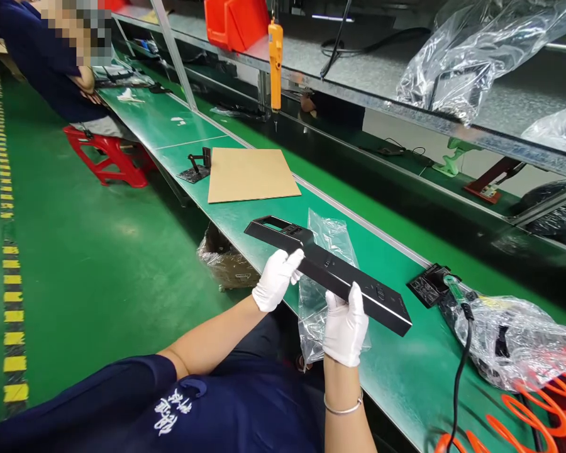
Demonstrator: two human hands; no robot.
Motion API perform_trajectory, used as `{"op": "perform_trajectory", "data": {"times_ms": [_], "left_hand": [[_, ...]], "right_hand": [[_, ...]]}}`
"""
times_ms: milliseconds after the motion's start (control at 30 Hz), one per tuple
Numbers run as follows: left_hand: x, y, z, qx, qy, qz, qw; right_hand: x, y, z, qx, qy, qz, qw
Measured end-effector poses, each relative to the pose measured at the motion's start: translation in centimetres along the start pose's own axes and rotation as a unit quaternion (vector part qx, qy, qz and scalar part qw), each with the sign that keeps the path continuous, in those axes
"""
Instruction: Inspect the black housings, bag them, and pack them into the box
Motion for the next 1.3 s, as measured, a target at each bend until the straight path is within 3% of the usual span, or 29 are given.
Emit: {"op": "perform_trajectory", "data": {"times_ms": [67,233,400,567,767,933,1067,1167,1300], "left_hand": [[0.3,0.3,0.2,-0.010,0.011,-0.009,1.000],[0.3,-0.9,0.4,-0.023,0.014,0.046,0.999],[0.3,0.4,0.4,-0.035,0.024,-0.040,0.998],[0.6,-0.8,1.3,-0.067,0.060,0.008,0.996],[0.7,0.3,1.0,-0.055,0.030,-0.067,0.996],[0.9,-1.1,1.8,-0.075,0.066,0.005,0.995],[1.3,0.4,1.5,-0.049,0.048,-0.108,0.992],[1.6,1.5,1.5,0.054,0.042,-0.201,0.977],[1.6,2.1,1.4,0.153,0.006,-0.260,0.953]], "right_hand": [[0.0,-0.2,0.3,0.014,0.011,-0.011,1.000],[0.5,-1.1,0.4,0.020,0.010,-0.005,1.000],[0.5,-1.0,0.1,0.030,0.021,-0.021,0.999],[0.6,-1.6,0.3,0.023,0.023,-0.025,0.999],[0.5,-1.7,-0.2,0.061,-0.014,-0.063,0.996],[0.8,-1.8,0.0,0.053,0.005,-0.049,0.997],[0.5,-1.9,-0.7,0.093,-0.040,-0.089,0.991],[0.1,-2.0,-1.9,0.171,-0.111,-0.121,0.972],[0.0,-2.4,-3.1,0.205,-0.155,-0.123,0.959]]}}
Point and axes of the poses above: each hand's wrist, its own x-axis away from the middle knuckle, its own y-axis out of the palm, z = x × y, the point moved 9 cm from there along -x, towards the middle knuckle, and after that the axes turned 12 degrees about -x, right-handed, at the moved point
